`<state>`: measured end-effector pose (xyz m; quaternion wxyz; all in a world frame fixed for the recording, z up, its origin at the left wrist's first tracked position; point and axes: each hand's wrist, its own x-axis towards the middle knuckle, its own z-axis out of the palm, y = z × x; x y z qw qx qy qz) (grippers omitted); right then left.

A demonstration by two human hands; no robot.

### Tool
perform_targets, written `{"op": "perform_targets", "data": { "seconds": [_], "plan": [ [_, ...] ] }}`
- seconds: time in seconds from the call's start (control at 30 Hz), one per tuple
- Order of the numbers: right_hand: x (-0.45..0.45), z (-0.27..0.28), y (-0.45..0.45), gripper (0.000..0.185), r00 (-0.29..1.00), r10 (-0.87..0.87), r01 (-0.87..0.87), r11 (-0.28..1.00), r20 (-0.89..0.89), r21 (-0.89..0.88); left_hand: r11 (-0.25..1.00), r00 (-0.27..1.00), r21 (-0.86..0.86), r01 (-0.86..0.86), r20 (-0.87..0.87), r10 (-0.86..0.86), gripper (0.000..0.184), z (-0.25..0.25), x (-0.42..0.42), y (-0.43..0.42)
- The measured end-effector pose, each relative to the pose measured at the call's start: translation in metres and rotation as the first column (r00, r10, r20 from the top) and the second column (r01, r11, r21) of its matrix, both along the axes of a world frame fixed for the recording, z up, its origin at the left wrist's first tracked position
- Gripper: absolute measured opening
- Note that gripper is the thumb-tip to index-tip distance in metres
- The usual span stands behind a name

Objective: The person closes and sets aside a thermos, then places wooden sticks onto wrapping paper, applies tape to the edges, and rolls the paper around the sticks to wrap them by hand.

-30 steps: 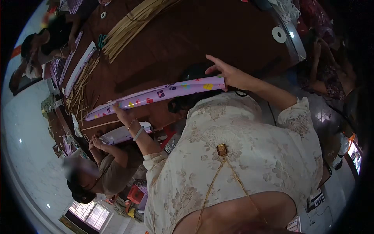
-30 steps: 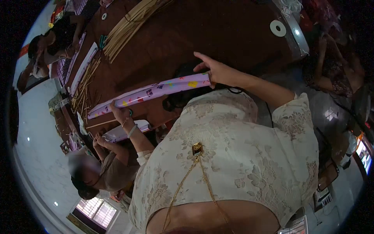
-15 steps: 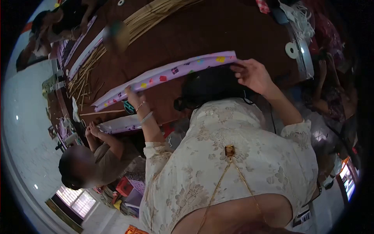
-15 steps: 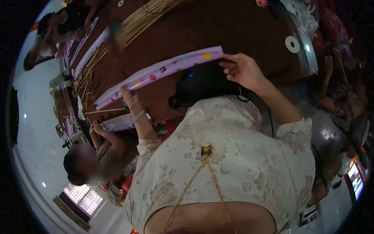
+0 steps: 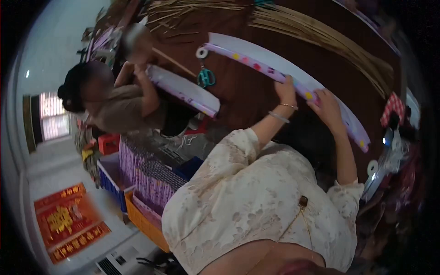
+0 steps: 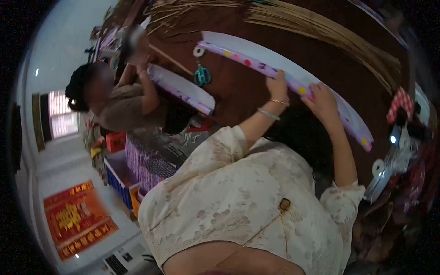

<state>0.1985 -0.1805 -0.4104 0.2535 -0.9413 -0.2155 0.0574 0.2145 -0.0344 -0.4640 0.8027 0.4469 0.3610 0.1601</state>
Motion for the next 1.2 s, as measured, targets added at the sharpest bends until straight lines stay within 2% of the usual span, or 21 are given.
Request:
{"op": "perform_targets", "data": {
  "seconds": [0.07,0.1,0.13,0.2,0.23,0.3,0.43,0.5,0.63,0.7,0.73,0.8,0.83,0.87,0.9,0.93,1.0,1.03,1.07,1.13,1.2],
  "plan": [
    [0.007,0.003,-0.002,0.034,0.995,0.043,-0.046,0.998,-0.087,-0.041,1.0,0.998,-0.017,-0.026,0.064,0.027,0.035,-0.004,-0.001,-0.009],
    [0.007,-0.002,-0.007,0.036,0.992,0.125,-0.124,0.988,0.001,-0.093,0.999,1.0,0.034,-0.024,-0.018,0.025,0.036,-0.015,0.002,-0.015],
    [0.008,-0.023,-0.01,0.04,0.994,0.105,-0.103,0.992,0.025,-0.077,1.0,1.0,-0.02,-0.011,-0.012,0.011,0.037,-0.021,0.003,-0.018],
    [0.008,-0.018,-0.009,0.037,0.989,0.059,-0.063,0.998,-0.133,-0.024,0.999,0.999,0.043,-0.011,-0.035,0.012,0.038,-0.048,0.006,-0.029],
    [0.008,-0.028,-0.015,0.037,0.988,0.082,-0.084,0.996,-0.134,-0.009,0.999,0.998,0.038,0.017,-0.065,-0.014,0.039,-0.041,0.003,-0.03],
    [0.015,-0.052,-0.028,0.036,0.989,-0.013,-0.003,0.994,-0.144,-0.108,0.999,0.993,0.029,0.041,-0.109,-0.037,0.04,-0.037,0.003,-0.029],
    [0.011,-0.065,-0.037,0.035,0.994,-0.074,0.064,0.99,-0.081,-0.124,0.988,0.986,-0.019,0.152,-0.059,-0.153,0.043,-0.052,-0.001,-0.033],
    [0.013,-0.065,-0.038,0.034,0.996,-0.055,0.051,0.998,-0.075,-0.043,0.93,0.923,-0.04,0.366,-0.109,-0.368,0.047,-0.048,-0.004,-0.021],
    [0.013,-0.064,-0.043,0.035,0.989,-0.028,0.026,1.0,-0.145,-0.014,0.914,0.909,-0.088,0.395,-0.108,-0.403,0.048,-0.044,-0.007,-0.008],
    [0.014,-0.064,-0.043,0.038,0.981,-0.043,0.036,0.999,-0.189,-0.039,0.813,0.764,-0.355,0.461,-0.306,-0.567,0.044,-0.023,-0.011,0.008],
    [0.015,-0.07,-0.046,0.038,0.98,-0.045,0.038,0.998,-0.194,-0.041,0.812,0.762,-0.36,0.46,-0.309,-0.569,0.044,-0.015,-0.017,0.01],
    [0.017,-0.084,-0.052,0.039,0.99,-0.017,0.011,0.999,-0.137,-0.04,0.865,0.842,-0.096,0.493,-0.199,-0.502,0.036,-0.003,-0.032,0.013],
    [0.016,-0.079,-0.05,0.039,0.99,-0.018,0.013,0.999,-0.142,-0.041,0.864,0.84,-0.099,0.494,-0.203,-0.504,0.036,0.002,-0.035,0.021],
    [0.015,-0.071,-0.046,0.039,0.99,-0.019,0.013,0.999,-0.14,-0.042,0.733,0.83,0.41,0.543,-0.13,-0.543,0.035,0.007,-0.033,0.034],
    [0.015,-0.065,-0.043,0.039,0.99,-0.021,0.016,0.999,-0.137,-0.042,0.418,0.791,0.813,0.406,-0.084,-0.606,0.035,0.008,-0.026,0.046],
    [0.013,-0.062,-0.043,0.039,0.99,-0.025,0.019,0.999,-0.14,-0.042,0.114,0.782,0.967,0.23,-0.114,-0.613,0.039,0.002,-0.014,0.06],
    [0.013,-0.058,-0.043,0.041,0.988,0.013,-0.016,1.0,-0.156,-0.015,-0.21,0.721,0.941,0.263,-0.337,-0.605,0.039,-0.009,0.0,0.08],
    [0.012,-0.06,-0.044,0.041,0.988,0.009,-0.012,1.0,-0.155,-0.015,-0.311,0.631,0.882,0.355,-0.471,-0.617,0.035,-0.011,0.006,0.09],
    [0.011,-0.064,-0.047,0.041,0.989,0.021,-0.025,0.999,-0.144,-0.023,-0.311,0.628,0.882,0.354,-0.471,-0.62,0.035,-0.014,0.01,0.096],
    [0.009,-0.064,-0.048,0.042,0.99,0.031,-0.036,0.999,-0.134,-0.032,-0.56,0.477,0.703,0.438,-0.71,-0.518,0.03,-0.021,0.016,0.106],
    [0.008,-0.059,-0.045,0.04,0.989,0.036,-0.04,0.999,-0.146,-0.025,-0.565,0.51,0.735,0.375,-0.672,-0.536,0.026,-0.031,0.016,0.112]
  ]
}}
